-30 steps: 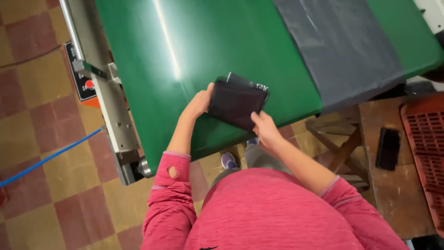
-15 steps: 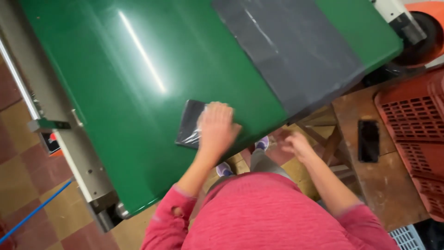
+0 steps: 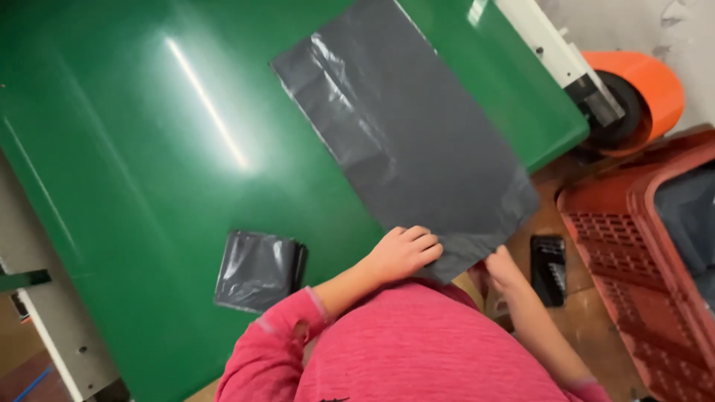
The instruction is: Folding black plastic bags and organizing them into a crate at a manufacturing station.
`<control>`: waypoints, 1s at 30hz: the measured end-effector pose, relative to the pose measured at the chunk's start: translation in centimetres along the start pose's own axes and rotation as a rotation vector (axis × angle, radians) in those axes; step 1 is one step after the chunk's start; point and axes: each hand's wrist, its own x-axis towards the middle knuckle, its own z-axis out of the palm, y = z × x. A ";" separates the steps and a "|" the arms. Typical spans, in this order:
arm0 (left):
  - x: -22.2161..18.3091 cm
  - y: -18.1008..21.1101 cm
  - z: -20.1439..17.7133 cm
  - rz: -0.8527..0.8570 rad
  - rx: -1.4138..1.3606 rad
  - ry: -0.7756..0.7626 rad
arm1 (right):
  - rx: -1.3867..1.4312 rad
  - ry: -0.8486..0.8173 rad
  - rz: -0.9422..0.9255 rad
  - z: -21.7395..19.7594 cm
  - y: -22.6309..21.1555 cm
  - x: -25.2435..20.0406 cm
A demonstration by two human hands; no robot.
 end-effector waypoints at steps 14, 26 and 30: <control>3.4 -19.2 -8.4 -0.980 -0.711 0.951 | -0.418 -0.257 -0.732 16.0 -31.7 21.4; 1.6 -28.4 -3.9 -1.182 -0.211 0.888 | -1.499 -0.150 -1.169 28.4 -33.6 34.0; 4.6 -20.4 -8.9 -0.936 0.344 0.828 | -1.819 -0.174 -0.985 30.3 -33.7 34.5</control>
